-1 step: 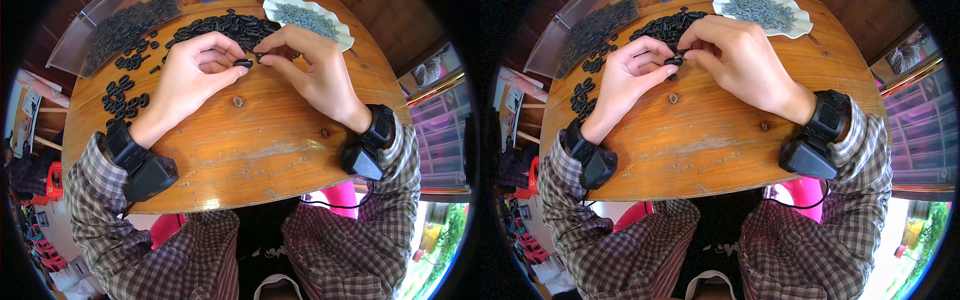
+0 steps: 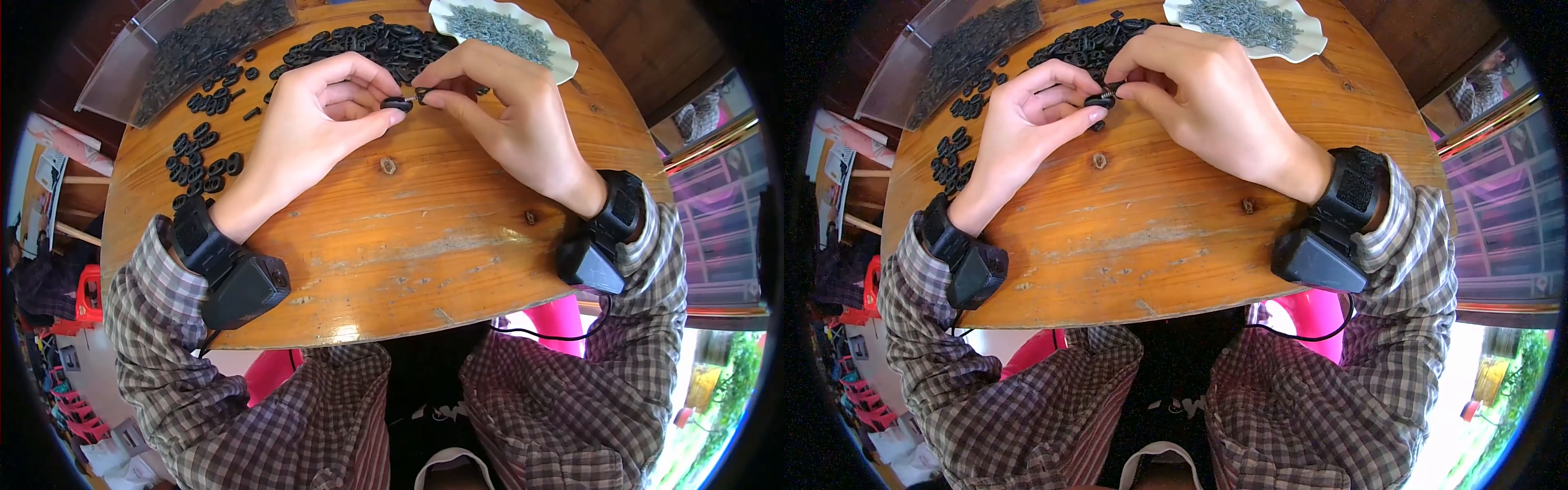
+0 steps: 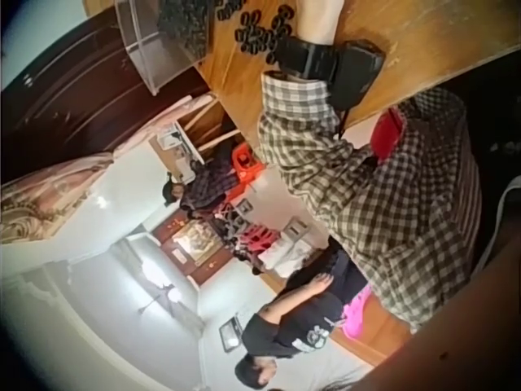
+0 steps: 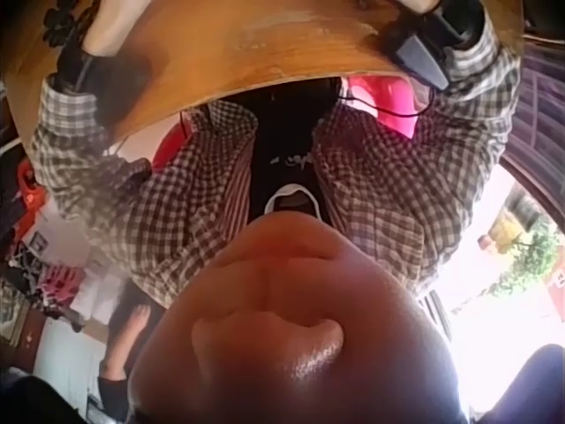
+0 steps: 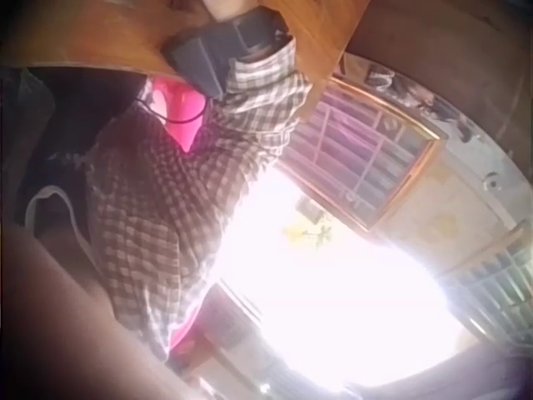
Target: The person assembles cord locks by hand by picking up a plastic housing, inserting a metal spring, and then fitting a plastic plunger into the housing. The completed cord locks are then placed onto the wooden table.
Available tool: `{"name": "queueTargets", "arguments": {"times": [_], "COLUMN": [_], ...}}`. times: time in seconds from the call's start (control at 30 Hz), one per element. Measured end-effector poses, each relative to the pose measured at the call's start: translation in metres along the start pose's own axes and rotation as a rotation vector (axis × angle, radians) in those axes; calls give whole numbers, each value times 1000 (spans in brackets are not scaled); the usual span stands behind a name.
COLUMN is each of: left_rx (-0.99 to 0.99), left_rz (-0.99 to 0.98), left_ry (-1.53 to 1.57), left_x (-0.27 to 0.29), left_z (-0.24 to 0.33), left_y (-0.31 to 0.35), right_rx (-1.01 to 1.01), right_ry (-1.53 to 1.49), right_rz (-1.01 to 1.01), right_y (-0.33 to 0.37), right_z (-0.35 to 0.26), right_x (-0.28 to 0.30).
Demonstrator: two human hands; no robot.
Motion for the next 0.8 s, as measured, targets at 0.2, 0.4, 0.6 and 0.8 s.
{"name": "queueTargets", "arguments": {"times": [0.2,0.4,0.6,0.8], "left_rx": [-19,-35,33,7], "left_rz": [-2,-3,-58,-73], "left_ry": [40,42,42,76], "left_x": [-3,-2,-6,-6], "left_z": [4,0,6,5], "left_y": [0,0,3,0], "right_rx": [91,-32,66,22], "right_ry": [70,-72,-192,-255], "right_rz": [-1,-32,-14,-113], "right_y": [0,0,0,-2], "right_z": [0,1,0,-2], "right_x": [0,-3,-8,-1]}}
Point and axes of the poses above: each hand's wrist, its own y-axis away from the middle knuckle, its own x-axis out of the back of the hand, z = x × y, the point moved 2 cm from there along -y, towards the middle knuckle, and after that the axes turned 6 degrees about -z, right-handed, at the moved point
